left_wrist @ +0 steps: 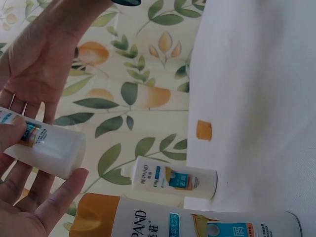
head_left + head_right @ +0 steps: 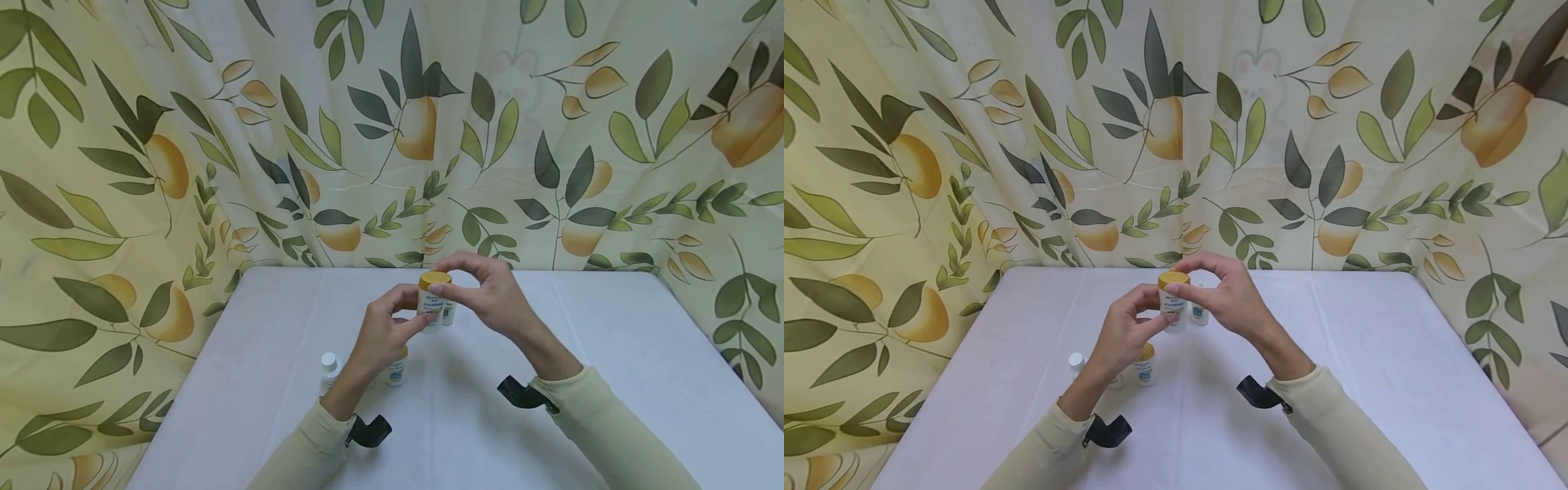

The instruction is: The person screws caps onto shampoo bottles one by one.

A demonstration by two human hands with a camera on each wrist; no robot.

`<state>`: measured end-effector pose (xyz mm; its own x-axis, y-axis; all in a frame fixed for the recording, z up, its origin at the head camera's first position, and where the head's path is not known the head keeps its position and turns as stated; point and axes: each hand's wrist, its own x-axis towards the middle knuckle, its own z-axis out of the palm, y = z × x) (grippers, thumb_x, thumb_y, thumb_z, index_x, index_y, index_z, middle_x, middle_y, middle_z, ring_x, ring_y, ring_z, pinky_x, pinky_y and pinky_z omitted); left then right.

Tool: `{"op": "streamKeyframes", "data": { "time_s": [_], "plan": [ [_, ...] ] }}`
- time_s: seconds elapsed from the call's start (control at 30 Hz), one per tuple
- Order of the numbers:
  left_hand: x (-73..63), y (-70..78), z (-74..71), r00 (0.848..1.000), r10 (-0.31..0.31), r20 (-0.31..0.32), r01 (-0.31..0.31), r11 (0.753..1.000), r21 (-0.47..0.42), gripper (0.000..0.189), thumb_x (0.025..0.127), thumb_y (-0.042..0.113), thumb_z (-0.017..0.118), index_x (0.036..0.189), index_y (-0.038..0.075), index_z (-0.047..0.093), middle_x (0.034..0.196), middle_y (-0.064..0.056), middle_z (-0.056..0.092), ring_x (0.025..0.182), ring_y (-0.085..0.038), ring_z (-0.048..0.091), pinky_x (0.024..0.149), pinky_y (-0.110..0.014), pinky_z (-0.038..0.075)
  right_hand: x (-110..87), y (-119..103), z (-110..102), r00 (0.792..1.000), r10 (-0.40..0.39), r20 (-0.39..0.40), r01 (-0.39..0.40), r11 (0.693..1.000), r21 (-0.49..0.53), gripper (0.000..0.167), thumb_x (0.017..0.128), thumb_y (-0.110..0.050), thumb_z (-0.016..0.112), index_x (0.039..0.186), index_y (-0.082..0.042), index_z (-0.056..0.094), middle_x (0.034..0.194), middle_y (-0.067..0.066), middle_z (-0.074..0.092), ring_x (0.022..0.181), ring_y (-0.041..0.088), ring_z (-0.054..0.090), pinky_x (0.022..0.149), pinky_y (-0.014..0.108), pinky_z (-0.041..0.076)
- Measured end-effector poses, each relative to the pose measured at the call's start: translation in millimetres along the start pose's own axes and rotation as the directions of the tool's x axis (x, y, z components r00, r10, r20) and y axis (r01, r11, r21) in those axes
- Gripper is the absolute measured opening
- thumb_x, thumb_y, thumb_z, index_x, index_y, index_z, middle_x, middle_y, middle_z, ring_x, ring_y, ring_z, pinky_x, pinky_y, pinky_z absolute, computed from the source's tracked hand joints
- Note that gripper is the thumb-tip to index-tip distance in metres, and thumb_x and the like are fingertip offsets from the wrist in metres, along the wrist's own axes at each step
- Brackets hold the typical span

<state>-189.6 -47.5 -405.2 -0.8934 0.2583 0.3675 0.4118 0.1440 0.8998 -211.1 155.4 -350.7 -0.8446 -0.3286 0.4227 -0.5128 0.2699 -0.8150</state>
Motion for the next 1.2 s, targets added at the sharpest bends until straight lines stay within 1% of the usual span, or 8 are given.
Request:
{"op": "streamKeyframes", "data": {
  "time_s": [0.17,0.33,0.43,0.57,0.77,0.9,1.03,1.2],
  "plan": [
    [-0.5,-0.8,-0.3,1.0,0.014,0.003,-0.014,1.0,-0.003,0.038,0.089,0.01,0.078,0.125,0.013,0.065,0.117,-0.005,0.07,0.106,-0.023,0.068,0.081,-0.027,0.062,0.0,-0.7,0.8,1.0,0.003,0.019,-0.003,1.0,0.004,0.02,0.09,-0.011,0.078,0.109,-0.012,0.074,0.109,0.002,0.072,0.118,0.02,0.058,0.116,0.065,0.03],
    [-2.0,-1.8,3.5,0.999,0.045,-0.024,-0.045,0.999,-0.021,0.037,0.089,0.005,0.078,0.123,0.01,0.064,0.116,-0.005,0.069,0.105,-0.021,0.068,0.079,-0.028,0.062,-0.9,-1.4,3.5,1.0,0.001,-0.02,-0.002,1.0,-0.01,0.019,0.088,-0.012,0.08,0.107,-0.013,0.075,0.106,0.001,0.072,0.115,0.018,0.059,0.115,0.063,0.03],
    [-2.4,-1.0,5.2,0.998,0.046,-0.035,-0.047,0.999,-0.019,0.036,0.089,0.005,0.077,0.122,0.01,0.063,0.115,-0.005,0.069,0.105,-0.02,0.068,0.078,-0.027,0.062,-1.0,-2.0,4.4,0.999,0.0,-0.04,0.0,1.0,-0.009,0.019,0.088,-0.011,0.08,0.106,-0.011,0.075,0.106,0.001,0.072,0.114,0.019,0.059,0.115,0.063,0.031],
    [-2.3,0.3,4.2,0.999,0.031,-0.031,-0.03,0.999,0.017,0.036,0.09,0.008,0.078,0.122,0.01,0.062,0.116,-0.005,0.068,0.105,-0.02,0.068,0.078,-0.026,0.062,-1.3,-1.8,3.8,1.0,0.013,-0.015,-0.013,1.0,-0.004,0.019,0.089,-0.013,0.079,0.108,-0.012,0.074,0.108,0.001,0.071,0.117,0.019,0.058,0.114,0.064,0.032],
    [-1.2,2.2,1.0,1.0,-0.003,0.008,0.003,1.0,0.029,0.038,0.09,0.01,0.078,0.124,0.011,0.061,0.123,-0.005,0.066,0.107,-0.022,0.067,0.082,-0.026,0.061,-1.9,0.0,1.5,0.999,0.005,0.039,-0.005,1.0,-0.008,0.02,0.091,-0.014,0.077,0.111,-0.014,0.073,0.112,0.001,0.071,0.12,0.02,0.058,0.114,0.065,0.032],
    [-0.5,3.4,-0.4,0.998,-0.035,0.045,0.034,0.999,0.014,0.038,0.09,0.01,0.078,0.124,0.01,0.061,0.124,-0.005,0.065,0.108,-0.022,0.066,0.088,-0.032,0.061,-2.8,1.4,1.1,0.999,-0.008,0.049,0.008,1.0,-0.012,0.02,0.09,-0.014,0.078,0.11,-0.017,0.073,0.11,-0.001,0.07,0.119,0.019,0.058,0.114,0.064,0.034],
    [0.2,3.8,-1.6,0.993,-0.071,0.093,0.07,0.997,0.013,0.035,0.091,0.01,0.077,0.122,0.01,0.061,0.122,-0.004,0.065,0.111,-0.02,0.064,0.093,-0.037,0.059,-4.9,2.0,0.7,0.998,0.005,0.061,-0.004,1.0,-0.013,0.019,0.089,-0.016,0.08,0.108,-0.019,0.074,0.109,-0.003,0.07,0.117,0.017,0.058,0.113,0.063,0.035],
    [2.3,4.3,-5.2,0.987,-0.095,0.129,0.088,0.995,0.056,0.036,0.091,0.015,0.078,0.123,0.011,0.061,0.123,-0.001,0.065,0.114,-0.018,0.063,0.095,-0.035,0.058,-6.9,3.9,0.5,0.996,0.026,0.09,-0.024,0.999,-0.021,0.017,0.09,-0.019,0.079,0.106,-0.021,0.074,0.11,-0.003,0.068,0.118,0.017,0.056,0.112,0.062,0.036]
  ]
}}
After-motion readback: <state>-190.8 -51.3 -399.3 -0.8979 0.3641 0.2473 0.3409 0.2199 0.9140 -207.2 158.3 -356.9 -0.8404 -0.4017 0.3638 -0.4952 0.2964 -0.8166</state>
